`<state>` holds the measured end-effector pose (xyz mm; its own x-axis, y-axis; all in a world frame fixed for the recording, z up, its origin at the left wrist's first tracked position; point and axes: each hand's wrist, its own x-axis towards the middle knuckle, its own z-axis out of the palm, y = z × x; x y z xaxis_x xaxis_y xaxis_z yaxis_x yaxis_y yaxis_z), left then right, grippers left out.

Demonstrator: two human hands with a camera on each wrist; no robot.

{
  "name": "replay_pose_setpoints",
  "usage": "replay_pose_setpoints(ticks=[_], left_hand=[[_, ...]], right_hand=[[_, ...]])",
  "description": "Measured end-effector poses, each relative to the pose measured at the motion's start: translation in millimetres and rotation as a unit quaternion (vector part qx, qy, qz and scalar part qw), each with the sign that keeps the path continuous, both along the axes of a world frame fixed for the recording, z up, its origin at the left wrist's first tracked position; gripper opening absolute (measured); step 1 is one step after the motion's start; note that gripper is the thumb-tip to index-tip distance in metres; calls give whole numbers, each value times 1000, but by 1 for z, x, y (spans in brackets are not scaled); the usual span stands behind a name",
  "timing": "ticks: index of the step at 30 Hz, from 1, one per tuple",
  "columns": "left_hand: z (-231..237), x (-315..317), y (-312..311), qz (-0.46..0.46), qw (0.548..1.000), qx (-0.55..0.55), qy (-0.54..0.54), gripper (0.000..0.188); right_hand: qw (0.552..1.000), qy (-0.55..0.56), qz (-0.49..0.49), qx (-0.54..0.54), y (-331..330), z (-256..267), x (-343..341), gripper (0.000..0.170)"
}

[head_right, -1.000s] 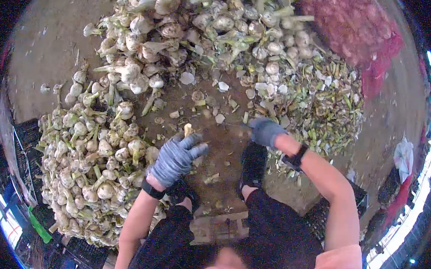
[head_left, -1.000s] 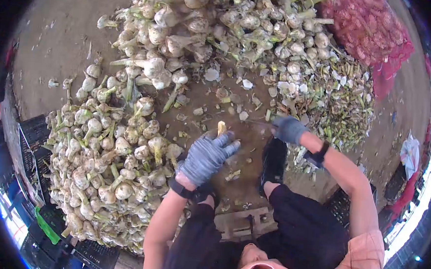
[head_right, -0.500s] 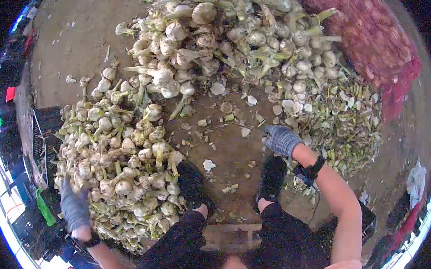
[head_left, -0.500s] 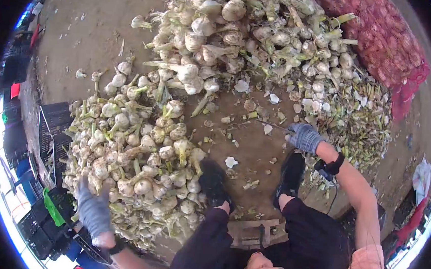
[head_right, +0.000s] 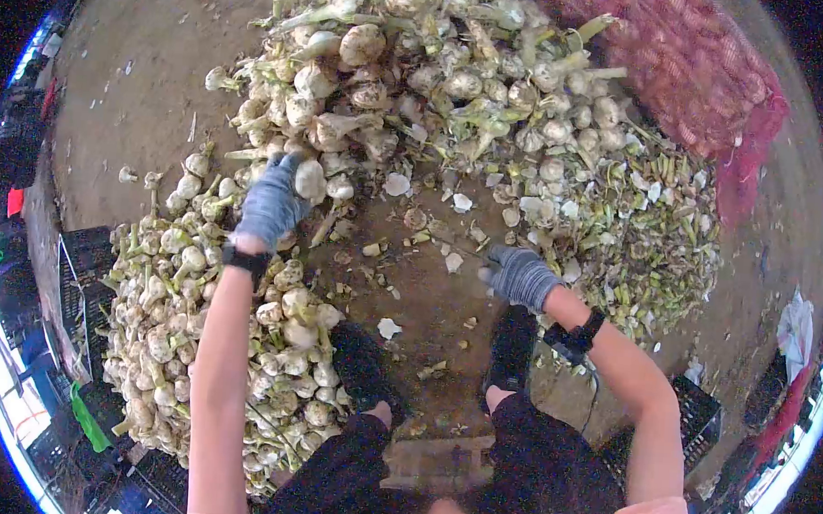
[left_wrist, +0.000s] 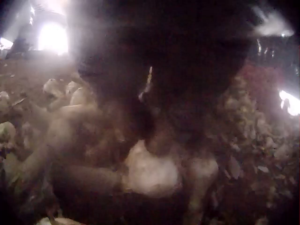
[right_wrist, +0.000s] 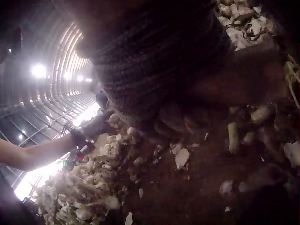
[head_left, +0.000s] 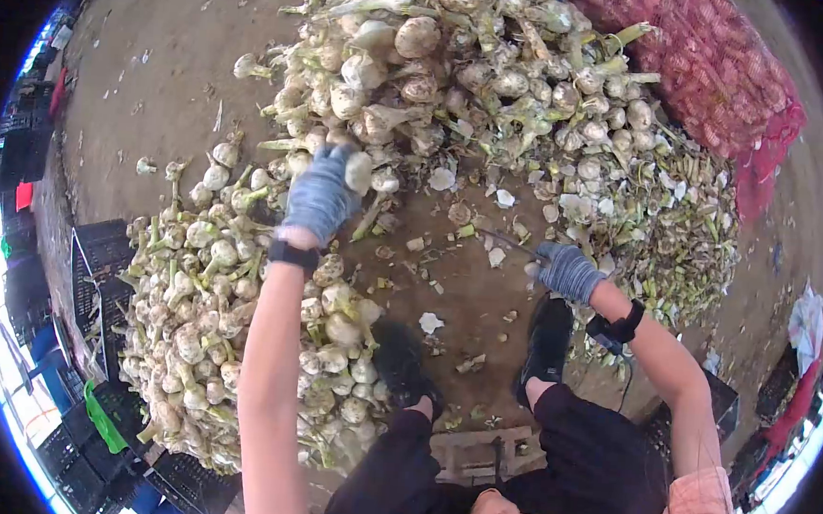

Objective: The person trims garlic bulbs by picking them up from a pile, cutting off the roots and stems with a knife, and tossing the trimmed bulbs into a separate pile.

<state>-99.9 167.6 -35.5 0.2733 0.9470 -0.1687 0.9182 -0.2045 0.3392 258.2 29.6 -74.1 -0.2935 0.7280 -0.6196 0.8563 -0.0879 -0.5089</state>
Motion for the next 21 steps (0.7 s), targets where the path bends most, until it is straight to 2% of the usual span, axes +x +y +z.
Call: replay_pose_setpoints(ticks=[1, 2, 3, 4, 6, 7, 9, 10, 11, 13, 14, 15, 17, 18, 19, 21], left_hand=[[17, 15, -13, 9, 1000, 1, -17, 47], [22, 22, -28, 39, 996, -32, -67, 52], [11, 28, -45, 20, 987, 38, -153, 51], [20, 48, -58, 160, 898, -182, -367, 50], [1, 55, -85, 230, 784, -280, -503, 58], [36, 73, -104, 164, 836, -233, -469, 60], [29, 88, -123, 181, 780, -277, -531, 64], [24, 92, -131, 184, 807, -290, -481, 64], [12, 93, -137, 183, 806, -294, -481, 64], [-3, 96, -145, 139, 875, -276, -373, 62], [12, 98, -148, 169, 846, -292, -413, 59], [5, 99, -151, 167, 847, -293, -411, 59], [7, 105, -149, 220, 729, -326, -560, 66], [14, 104, -156, 172, 817, -280, -475, 61], [17, 106, -157, 172, 816, -282, -474, 61], [20, 108, -158, 107, 900, -221, -360, 55]], right_hand=[[1000, -1, -1, -1, -2, -1, 0, 37], [997, 29, -29, 60, -5, -2, 0, 36], [990, 58, -56, 119, -7, -3, 0, 34], [990, 56, -56, 116, -7, 1, -3, 34], [977, 88, -94, 170, -6, 18, -16, 31], [978, 84, -95, 164, -6, 25, -19, 31], [982, 79, -69, 158, -8, 42, -27, 29], [977, 82, -52, 192, -7, 56, -35, 30], [977, 80, -54, 188, -7, 63, -39, 30], [960, 108, 19, 257, -8, 70, -45, 32], [961, 83, 62, 256, -7, 72, -49, 31], [962, 83, 59, 255, -7, 76, -53, 31], [960, -4, 126, 250, -9, 82, -60, 30], [945, -16, 150, 290, -10, 82, -61, 30], [946, -16, 148, 288, -11, 80, -59, 30], [945, 16, 146, 293, -11, 71, -53, 30]])
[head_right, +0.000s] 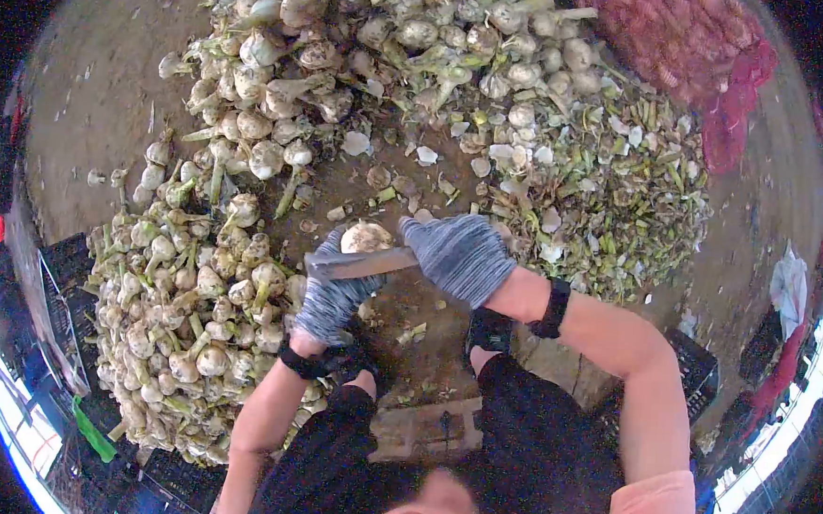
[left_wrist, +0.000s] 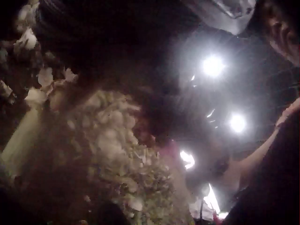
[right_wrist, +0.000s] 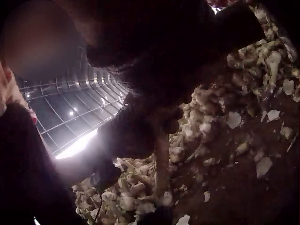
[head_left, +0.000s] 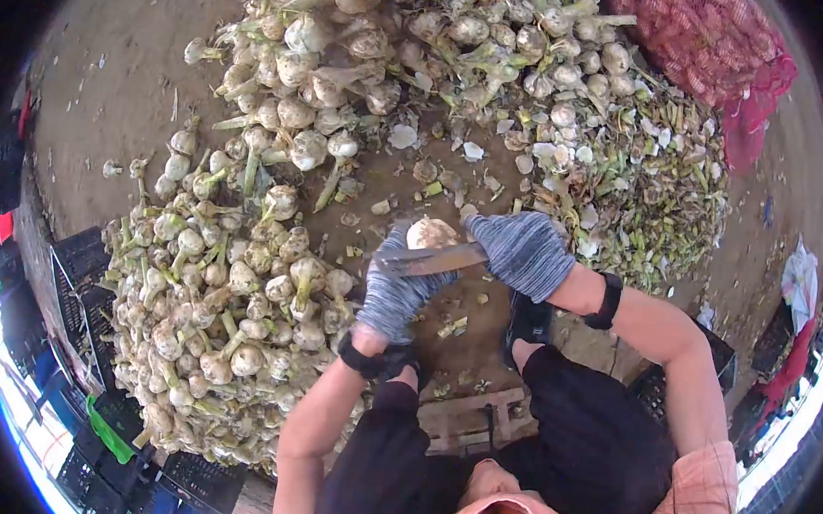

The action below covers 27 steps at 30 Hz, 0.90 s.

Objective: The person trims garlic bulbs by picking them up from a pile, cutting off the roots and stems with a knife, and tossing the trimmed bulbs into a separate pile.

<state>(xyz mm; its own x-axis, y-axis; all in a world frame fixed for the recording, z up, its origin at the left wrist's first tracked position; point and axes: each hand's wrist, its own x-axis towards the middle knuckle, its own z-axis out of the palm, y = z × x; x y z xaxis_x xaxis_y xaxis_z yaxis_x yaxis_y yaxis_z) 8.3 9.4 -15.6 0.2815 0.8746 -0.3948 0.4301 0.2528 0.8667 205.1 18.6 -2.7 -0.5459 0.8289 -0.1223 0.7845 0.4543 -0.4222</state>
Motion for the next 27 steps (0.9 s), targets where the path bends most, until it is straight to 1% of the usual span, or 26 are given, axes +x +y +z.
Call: replay_pose_setpoints(ticks=[1, 3, 4, 6, 7, 8, 9, 10, 11, 12, 14, 15, 16, 17, 18, 19, 20, 21, 22, 24, 25, 26, 27], left_hand=[[0, 1, 2, -1, 1000, 2, -1, 55], [0, 4, 0, 31, 998, -39, -35, 50], [3, 6, -1, 30, 998, -43, -37, 50], [10, 9, 2, 32, 995, -77, -51, 48], [-2, 11, -3, -47, 999, -20, 16, 49], [-12, 14, -9, -48, 999, -20, 15, 49], [-21, 19, -15, -18, 996, -79, -41, 48], [-19, 26, -16, 10, 985, -141, -99, 48], [-17, 22, -14, -54, 996, -61, -45, 47], [-14, 23, -15, -55, 995, -64, -48, 47], [0, 21, -14, -33, 998, -58, -16, 47], [23, 30, -14, 151, 962, -163, -156, 51], [38, 21, -14, 124, 983, -48, -128, 55], [37, 14, -7, 110, 986, -41, -118, 57], [35, 11, -6, 112, 987, -36, -110, 58], [33, 10, -11, 121, 986, -40, -108, 58], [28, 12, -9, 99, 987, -40, -119, 57], [22, 17, -2, 76, 988, -34, -133, 57], [18, 18, 0, 78, 987, -32, -134, 57], [17, 13, -4, 38, 984, -73, -159, 62], [23, 15, -1, 43, 987, -52, -147, 50], [19, 13, 0, 41, 987, -49, -148, 50], [11, 11, 0, -13, 996, -12, -84, 42]], right_hand=[[1000, -1, -1, 2, 0, -4, 0, 30], [1000, 4, -11, 23, -4, -10, 3, 33], [1000, 2, -12, 19, -6, -10, 4, 33], [999, -17, -32, -28, -5, -12, 5, 37], [997, 31, -53, -41, -11, -28, 13, 39], [997, 31, -54, -40, -15, -25, 16, 39], [996, 24, -67, -58, -18, -22, 17, 38], [994, 16, -80, -78, -21, -17, 20, 37], [992, -30, -78, -99, -19, -11, 19, 34], [991, -33, -80, -102, -21, -12, 23, 34], [999, -1, -47, 14, -23, -28, 35, 32], [969, 219, -116, -14, -33, -77, 72, 28], [978, 32, -174, -114, -24, -65, 91, 30], [938, -158, -226, -210, -15, -48, 100, 32], [941, -161, -217, -205, -9, -42, 104, 32], [959, -118, -189, -177, -13, -36, 103, 33], [972, -75, -172, -142, -14, -33, 103, 34], [975, -77, -162, -133, -14, -50, 103, 30], [975, -78, -160, -132, -12, -52, 96, 30], [943, 43, -251, -214, -17, -56, 78, 30], [951, 144, -213, -171, -24, -74, 78, 33], [952, 143, -215, -167, -23, -74, 73, 33], [942, 138, -207, -224, -24, -75, 65, 37]])
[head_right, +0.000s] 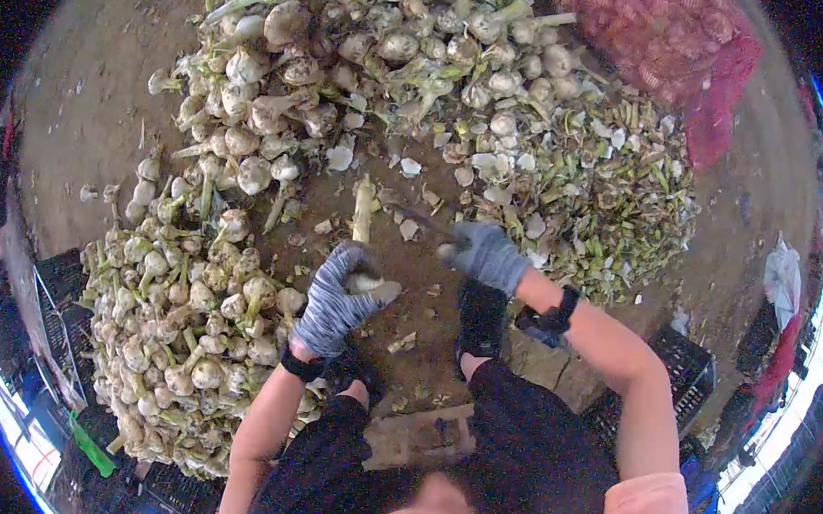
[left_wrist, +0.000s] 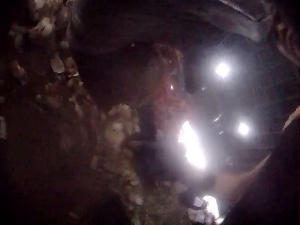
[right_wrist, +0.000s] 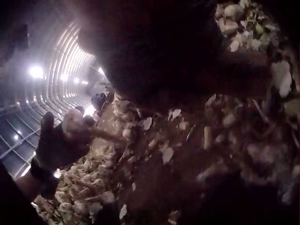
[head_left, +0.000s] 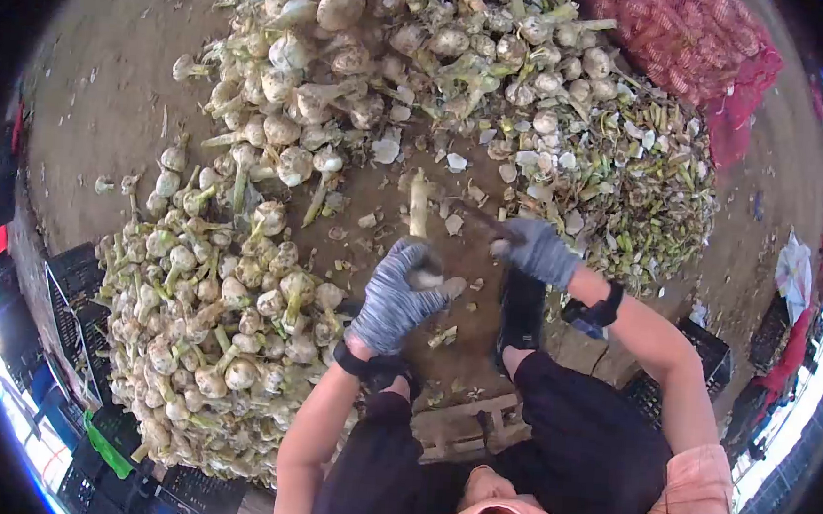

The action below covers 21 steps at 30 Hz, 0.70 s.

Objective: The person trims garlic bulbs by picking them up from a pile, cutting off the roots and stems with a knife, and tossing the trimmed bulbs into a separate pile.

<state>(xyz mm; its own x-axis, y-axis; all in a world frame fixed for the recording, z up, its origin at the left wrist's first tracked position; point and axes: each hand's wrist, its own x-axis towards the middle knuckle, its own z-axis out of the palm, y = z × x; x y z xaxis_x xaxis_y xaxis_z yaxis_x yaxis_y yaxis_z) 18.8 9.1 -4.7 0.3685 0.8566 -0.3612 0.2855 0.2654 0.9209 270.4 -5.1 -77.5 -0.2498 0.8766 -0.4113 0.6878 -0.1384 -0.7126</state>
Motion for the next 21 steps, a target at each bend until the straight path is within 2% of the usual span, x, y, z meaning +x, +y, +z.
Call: replay_pose_setpoints(ticks=[1, 2, 4, 5, 6, 7, 8, 9, 11, 12, 13, 14, 15, 16, 17, 18, 19, 20, 21], left_hand=[[-4, -1, -1, -51, 996, 40, 64, 34], [-5, 3, 2, -74, 995, 52, 37, 26], [-3, 6, 3, -93, 994, 46, 20, 24], [-2, 8, 2, -109, 993, 42, 7, 22], [2, 10, 1, -38, 996, 17, -82, 20], [2, 8, -1, -42, 996, 17, -83, 20], [0, 5, -1, 26, 991, -63, -119, 20], [-1, 2, 0, 97, 973, -138, -155, 19], [10, -5, 1, 117, 968, -157, -155, 19], [16, -9, -1, 137, 959, -160, -188, 15], [23, -14, 1, 156, 950, -156, -220, 13], [33, -23, 2, 144, 961, -140, -191, 13], [46, -36, 4, 154, 966, -181, -97, 14], [54, -51, 0, 166, 975, -130, -72, 15], [79, -64, 3, 180, 976, -107, 56, 16], [99, -81, 3, 200, 965, -59, 160, 16], [110, -107, -4, 240, 947, -19, 214, 15], [122, -132, -14, 327, 920, -30, 215, 17], [125, -186, -31, 239, 880, 4, 410, 27]], right_hand=[[998, 10, 14, -59, 1, 1, -9, 41], [998, 5, 12, -59, 11, 12, -21, 41], [997, 43, 16, -64, 30, 42, -41, 41], [997, 41, 13, -68, 29, 34, -36, 41], [999, 33, 10, -30, 27, 21, -29, 37], [1000, 25, 7, 12, 26, 16, -23, 34], [991, -28, 27, -128, 23, 21, -16, 35], [992, -31, 32, -117, 13, 9, -3, 35], [995, -94, 39, -18, -19, -31, 21, 35], [995, -91, 41, -24, -21, -29, 20, 35], [995, -54, 16, -85, -13, -22, 19, 36], [990, -18, -9, -140, 0, -17, 18, 36], [991, -14, -5, -136, 10, -14, 13, 36], [996, -39, 14, -76, 16, -12, 6, 35], [997, -63, 32, -16, 22, -12, 1, 33], [996, -71, 34, -46, 26, -23, 0, 32], [996, -65, 35, -44, 30, -22, -4, 32], [997, -49, 19, -59, 34, -18, -7, 32], [997, -34, 4, -75, 38, -13, -10, 31]])
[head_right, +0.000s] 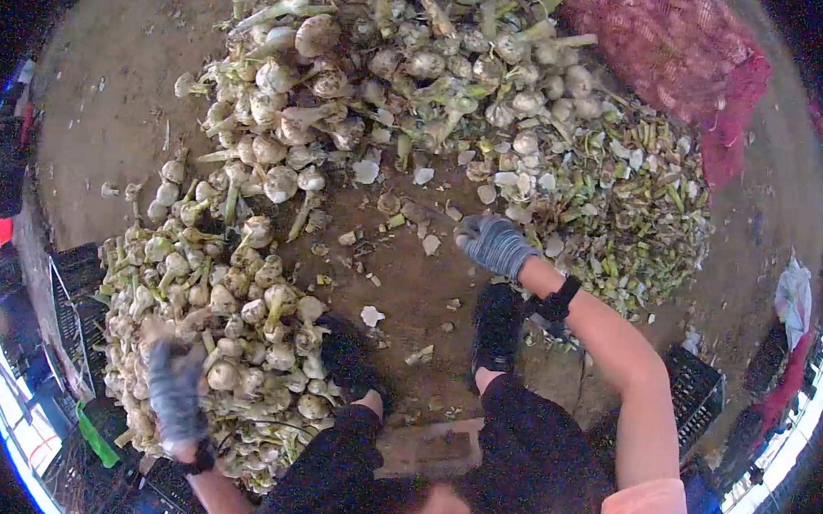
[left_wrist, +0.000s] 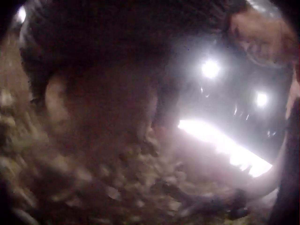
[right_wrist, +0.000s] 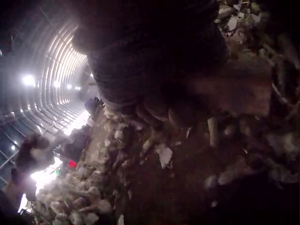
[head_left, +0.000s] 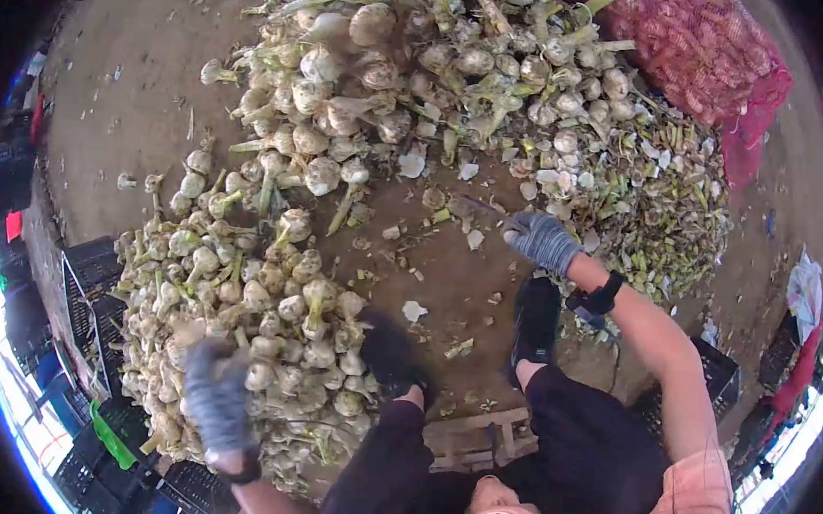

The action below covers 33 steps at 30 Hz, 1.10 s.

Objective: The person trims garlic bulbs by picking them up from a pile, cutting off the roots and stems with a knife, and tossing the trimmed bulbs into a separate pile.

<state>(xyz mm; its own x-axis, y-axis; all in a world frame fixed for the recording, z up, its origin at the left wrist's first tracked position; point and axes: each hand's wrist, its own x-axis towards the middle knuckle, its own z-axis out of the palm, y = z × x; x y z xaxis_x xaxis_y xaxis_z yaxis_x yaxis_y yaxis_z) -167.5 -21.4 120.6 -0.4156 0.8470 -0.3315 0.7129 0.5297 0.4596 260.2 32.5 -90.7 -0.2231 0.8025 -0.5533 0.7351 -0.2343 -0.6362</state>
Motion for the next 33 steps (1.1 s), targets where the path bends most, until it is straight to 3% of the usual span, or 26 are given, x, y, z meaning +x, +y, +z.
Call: replay_pose_setpoints(ticks=[1, 2, 4, 5, 7, 8, 9, 10, 11, 12, 14, 16, 18, 20, 22, 27, 29, 30, 32, 33], left_hand=[[16, -42, -14, -19, 982, -46, 182, 35], [25, -74, -30, -36, 929, -90, 356, 43], [45, -77, -28, 54, 860, -102, 498, 51], [45, -92, -33, 10, 873, -75, 481, 52], [21, -69, -18, -36, 924, 4, 381, 48], [3, -33, 2, 43, 987, 51, 149, 48], [-2, 17, 31, 89, 996, 26, -12, 50], [-21, 34, 52, 46, 997, -69, -11, 55], [-56, 32, 65, -149, 985, -3, 92, 60], [-77, 47, 91, -149, 984, -64, 69, 63], [-130, 56, 127, -234, 970, 24, 54, 62], [-201, 51, 157, -189, 981, 2, -40, 62], [-260, 47, 165, -156, 986, 29, -54, 62], [-250, 60, 164, -123, 988, 53, -72, 62], [-220, 86, 152, -214, 976, 25, 40, 65], [-174, 134, 106, -205, 974, 52, -84, 73], [-166, 146, 86, -112, 911, 33, -395, 82], [-159, 152, 76, -112, 910, 30, -398, 82], [-138, 163, 64, 4, 802, -12, -598, 88], [-138, 164, 57, 7, 775, -30, -631, 90]], right_hand=[[999, -33, 13, -2, 3, 7, -3, 30], [999, -30, 14, -1, 2, 6, -5, 30], [1000, -15, -4, 11, -1, 3, -3, 29], [1000, -5, -1, 14, -3, -1, -1, 28], [1000, -16, 4, 15, -2, 3, -5, 28], [999, -30, 5, 15, 0, 5, -6, 28], [999, -49, 9, -21, 3, 6, -7, 29], [999, -47, 12, -19, 3, 5, -7, 29], [999, -38, 6, -8, 2, 4, -7, 30], [1000, -30, 0, 1, 0, 3, -6, 32], [999, -24, 1, 27, -5, -5, -3, 34], [999, -40, 14, 16, -7, -3, -2, 35], [998, -52, 14, 12, -10, -5, -1, 36], [998, -66, 13, 6, -13, -6, 0, 36], [999, -54, 7, -1, -14, -5, 3, 36], [999, -31, -23, 6, -11, 23, -5, 37], [999, -23, -23, 12, -8, 35, -11, 36], [999, 5, -36, 7, -8, 41, -15, 37], [998, 28, -54, -1, -8, 52, -20, 39], [998, 38, -43, 8, -8, 57, -22, 37]])
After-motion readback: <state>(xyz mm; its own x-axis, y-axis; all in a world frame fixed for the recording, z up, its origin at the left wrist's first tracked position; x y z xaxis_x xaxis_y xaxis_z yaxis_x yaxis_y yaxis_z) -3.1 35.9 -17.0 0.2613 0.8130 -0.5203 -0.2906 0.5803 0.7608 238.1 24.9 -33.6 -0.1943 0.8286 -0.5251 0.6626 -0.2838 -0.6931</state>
